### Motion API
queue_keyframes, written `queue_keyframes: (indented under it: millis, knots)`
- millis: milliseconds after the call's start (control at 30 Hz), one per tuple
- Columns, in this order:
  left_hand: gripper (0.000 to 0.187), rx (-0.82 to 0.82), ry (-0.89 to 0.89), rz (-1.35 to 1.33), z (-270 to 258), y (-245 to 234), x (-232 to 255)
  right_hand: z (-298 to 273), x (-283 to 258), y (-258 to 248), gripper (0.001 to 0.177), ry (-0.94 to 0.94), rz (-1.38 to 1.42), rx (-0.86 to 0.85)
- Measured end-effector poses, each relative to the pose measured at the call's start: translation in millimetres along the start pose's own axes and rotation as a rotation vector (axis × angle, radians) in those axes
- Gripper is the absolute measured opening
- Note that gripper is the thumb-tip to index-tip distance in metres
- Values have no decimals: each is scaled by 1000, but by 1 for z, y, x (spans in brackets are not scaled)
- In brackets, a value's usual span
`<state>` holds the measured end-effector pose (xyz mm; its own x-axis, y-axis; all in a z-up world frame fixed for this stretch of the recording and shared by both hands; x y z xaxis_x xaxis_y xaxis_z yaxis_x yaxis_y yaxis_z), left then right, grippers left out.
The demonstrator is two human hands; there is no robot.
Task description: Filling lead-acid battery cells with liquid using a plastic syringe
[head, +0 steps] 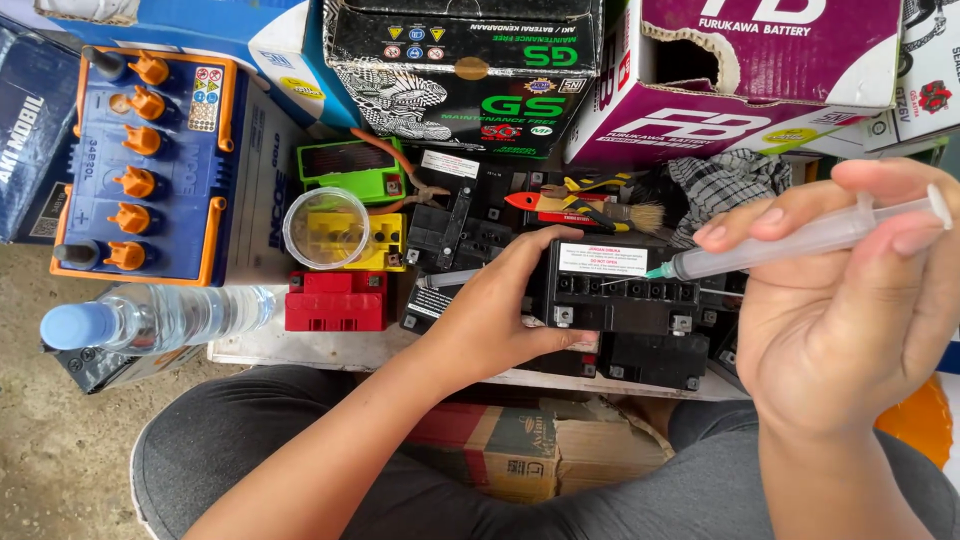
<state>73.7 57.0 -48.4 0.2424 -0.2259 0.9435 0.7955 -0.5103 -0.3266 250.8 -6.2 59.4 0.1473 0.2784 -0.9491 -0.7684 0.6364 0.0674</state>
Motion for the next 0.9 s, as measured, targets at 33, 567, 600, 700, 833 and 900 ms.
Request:
queue_keyframes:
  millis: [33,567,600,700,833,900]
  knots:
    - [87,0,10,-1,0,0,1,0,-2,1,40,-20,-6,-1]
    - [89,7,39,7,1,0,6,-11,-5,24,44,-115,-63,-123]
    - [89,7,39,7,0,-1,7,-12,-6,24,44,-115,-63,-123]
    - [105,-20,49,-16,-1,-1,10,-16,-9,34,47,-140,-84,-192]
    - [111,-20,178,16,-2,-1,23,-17,-10,44,49,-163,-101,-260]
    - [111,-31,199,23,-3,-3,32,-17,-11,47,51,-151,-107,-287]
Point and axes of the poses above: each hand's wrist, its own z-axis towards the middle knuckle, its own y-axis out of the palm, x = y × z, the point moved 10 cm from there along z, towards the middle knuckle, and after that the axes turned 12 degrees about x, right-handed, at the moved point
